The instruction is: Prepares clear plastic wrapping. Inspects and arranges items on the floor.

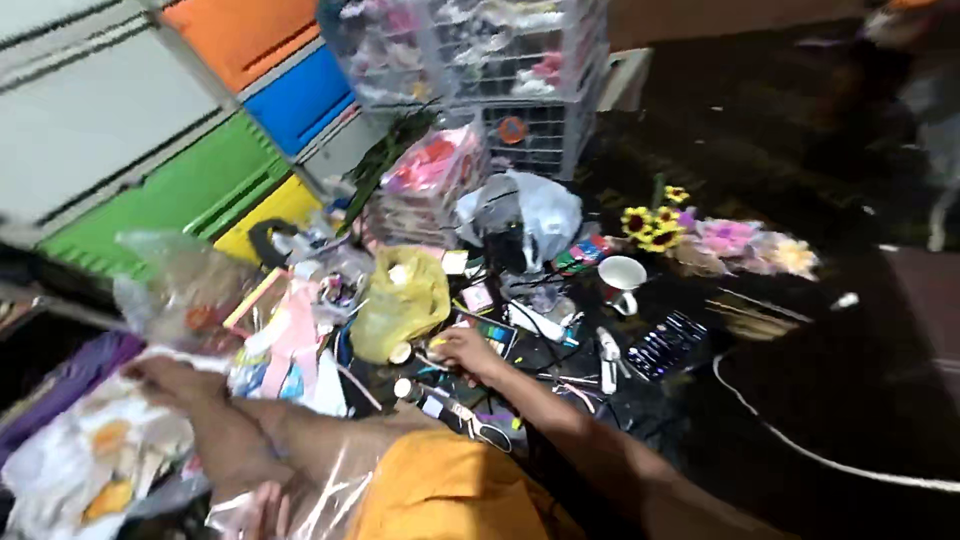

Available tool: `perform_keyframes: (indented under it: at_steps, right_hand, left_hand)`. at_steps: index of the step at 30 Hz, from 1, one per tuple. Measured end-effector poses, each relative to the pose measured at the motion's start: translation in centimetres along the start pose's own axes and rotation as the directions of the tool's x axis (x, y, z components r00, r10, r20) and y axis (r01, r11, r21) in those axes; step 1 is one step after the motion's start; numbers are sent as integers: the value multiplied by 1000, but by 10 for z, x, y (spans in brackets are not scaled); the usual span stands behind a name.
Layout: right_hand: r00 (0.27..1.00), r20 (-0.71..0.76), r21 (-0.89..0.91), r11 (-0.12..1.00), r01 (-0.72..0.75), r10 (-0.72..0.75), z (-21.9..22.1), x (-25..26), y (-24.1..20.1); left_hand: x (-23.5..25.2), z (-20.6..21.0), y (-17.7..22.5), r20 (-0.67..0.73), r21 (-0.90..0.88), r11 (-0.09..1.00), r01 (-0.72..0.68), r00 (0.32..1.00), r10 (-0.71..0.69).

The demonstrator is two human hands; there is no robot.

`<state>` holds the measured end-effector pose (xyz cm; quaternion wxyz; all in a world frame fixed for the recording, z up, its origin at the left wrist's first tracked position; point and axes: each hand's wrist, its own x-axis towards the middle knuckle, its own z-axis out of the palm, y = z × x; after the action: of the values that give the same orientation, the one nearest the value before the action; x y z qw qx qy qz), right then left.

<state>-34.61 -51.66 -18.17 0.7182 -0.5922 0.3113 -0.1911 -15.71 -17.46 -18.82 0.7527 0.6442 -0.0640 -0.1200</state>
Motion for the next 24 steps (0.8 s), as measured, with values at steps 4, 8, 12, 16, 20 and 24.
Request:
perform_keyframes:
  at_steps: [4, 8, 12, 16, 20, 24]
  right_hand:
    - [992, -125, -93, 995, -28, 16, -29, 0, 30]
    - [993, -118, -47, 998, -30, 25, -36, 4, 48]
    - [982, -61, 145, 975, -170, 180, -24, 7, 57]
    - [951, -67, 319, 910, -266, 301, -12, 7, 62]
    - [963, -61, 214, 946, -243, 261, -12, 7, 73]
    - [988, -5, -339, 929, -146, 154, -16, 6, 80]
  left_hand:
    - [-6, -17, -4, -42, -74, 995, -62, 997, 59]
    - [-8, -16, -3, -85, -111, 990, -91, 993, 82]
    - [-4, -5, -2, -111, -19, 998, -55, 992, 52]
    - [-5, -8, -9, -68, 6, 996, -90, 994, 90]
    - [-8, -13, -13, -68, -26, 994, -107, 992, 105]
    - [-9, -11, -13, -84, -45, 993, -106, 991, 102]
